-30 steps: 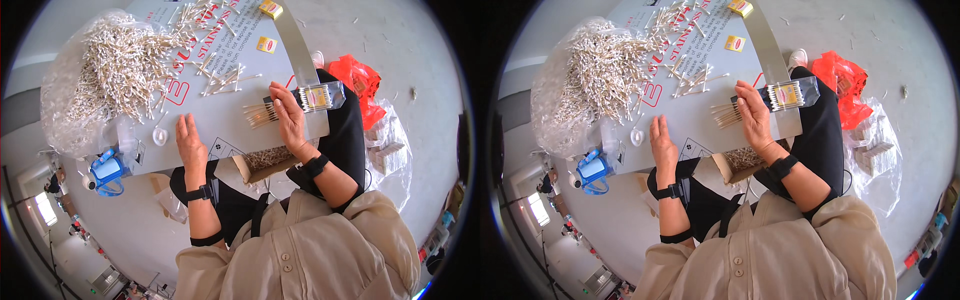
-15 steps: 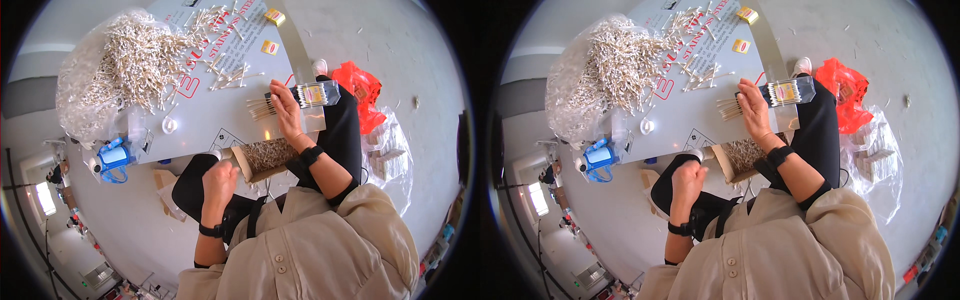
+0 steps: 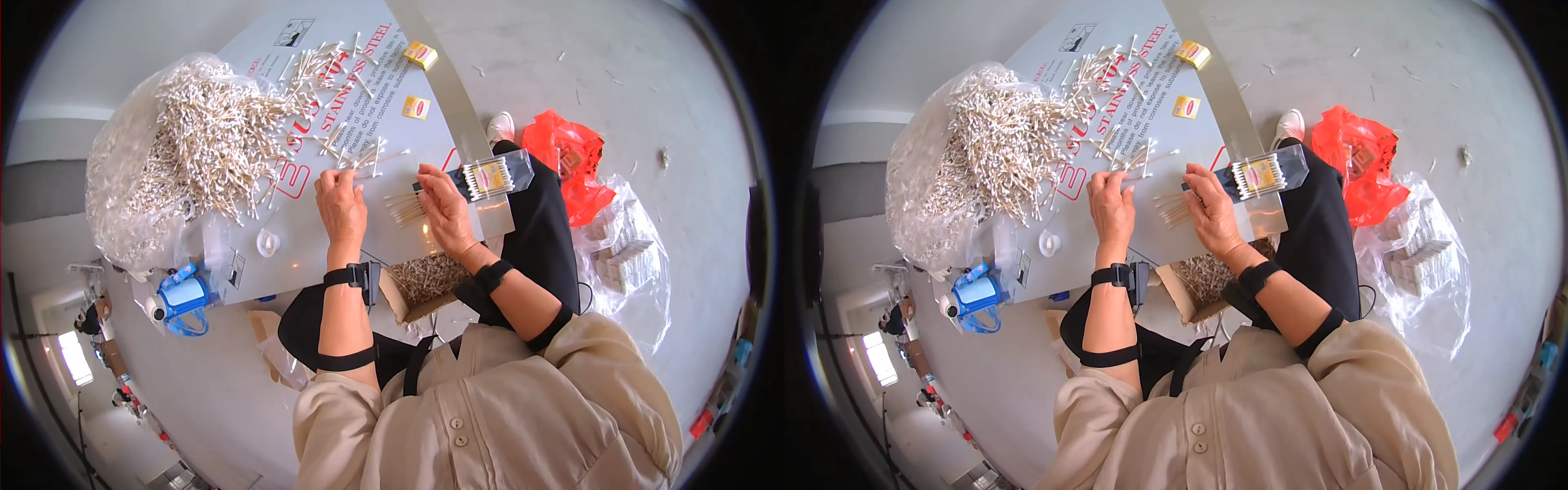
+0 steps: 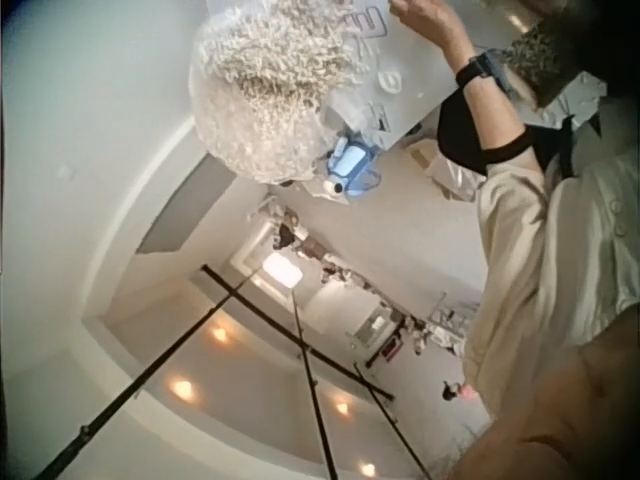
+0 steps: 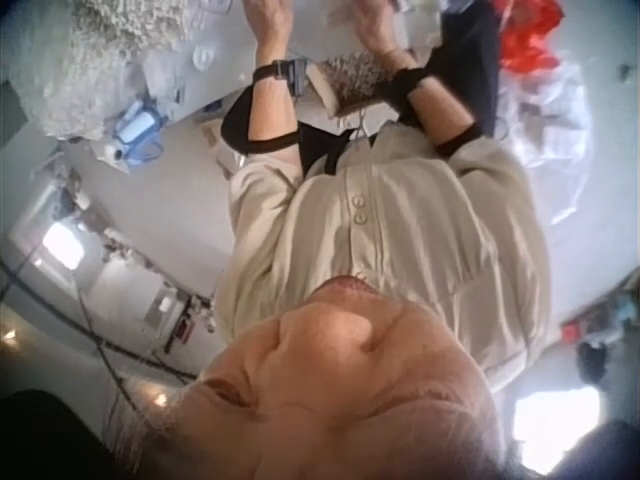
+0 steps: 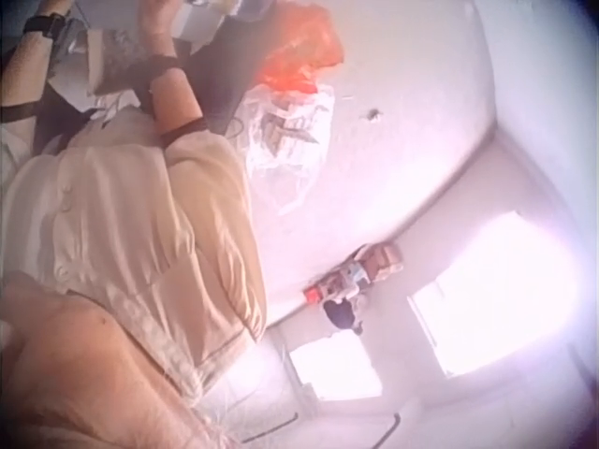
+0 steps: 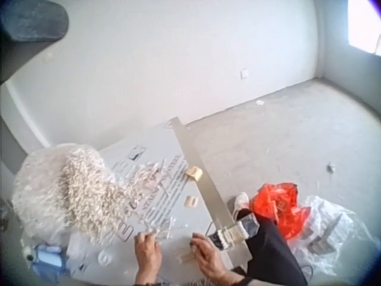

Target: Arrange and pack cotton swabs into small plastic sleeves.

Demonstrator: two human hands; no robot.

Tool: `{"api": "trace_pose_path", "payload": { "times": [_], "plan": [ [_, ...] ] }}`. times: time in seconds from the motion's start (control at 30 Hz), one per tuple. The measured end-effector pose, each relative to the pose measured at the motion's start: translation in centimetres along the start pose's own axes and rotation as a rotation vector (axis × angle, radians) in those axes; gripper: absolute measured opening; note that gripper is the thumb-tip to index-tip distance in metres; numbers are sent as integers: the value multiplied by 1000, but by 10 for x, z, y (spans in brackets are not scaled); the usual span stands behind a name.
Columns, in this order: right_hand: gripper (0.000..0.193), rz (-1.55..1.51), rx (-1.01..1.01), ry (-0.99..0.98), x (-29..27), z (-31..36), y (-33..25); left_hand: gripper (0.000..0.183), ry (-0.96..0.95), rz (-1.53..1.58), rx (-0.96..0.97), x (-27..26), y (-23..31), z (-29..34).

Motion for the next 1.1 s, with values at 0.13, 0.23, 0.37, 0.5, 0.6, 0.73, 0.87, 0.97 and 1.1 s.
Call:
{"api": "trace_pose_path", "payload": {
  "times": [0.13,0.23,0.37,0.5,0.6,0.73,0.87,0.97,1.1],
  "plan": [
    [28,70,-5,-8,-2,0,-2,19,-31,-28,57,14,5,7],
    [30,88,14,-6,-4,1,-4,16,-65,35,68,20,21,17],
    [32,126,-15,-25,-1,0,-7,16,90,239,-31,22,20,3],
    [31,160,-27,-43,2,-1,-12,15,87,26,-23,25,21,-20],
    [31,165,-22,-40,2,-1,-12,16,-31,-34,-5,31,16,-23],
    [31,173,-38,-18,-2,0,-7,18,-163,31,29,20,16,-8],
    [30,188,-40,-21,0,0,-11,20,-15,101,-40,5,-4,0],
    [30,172,-43,-31,2,0,-13,23,63,8,-146,1,-22,-9],
    [29,171,-36,-31,2,-1,-12,22,-31,-34,-123,5,-29,-20]
  ]
}}
Point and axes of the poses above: each hand's wrist, its own z-axis away from the middle knuckle, its own x-axis out of the palm, y = z × x, the point moved 4 cm from there along -z, towards the middle knuckle, and after that the axes turned 1 degree about x, right-handed, at the moved point
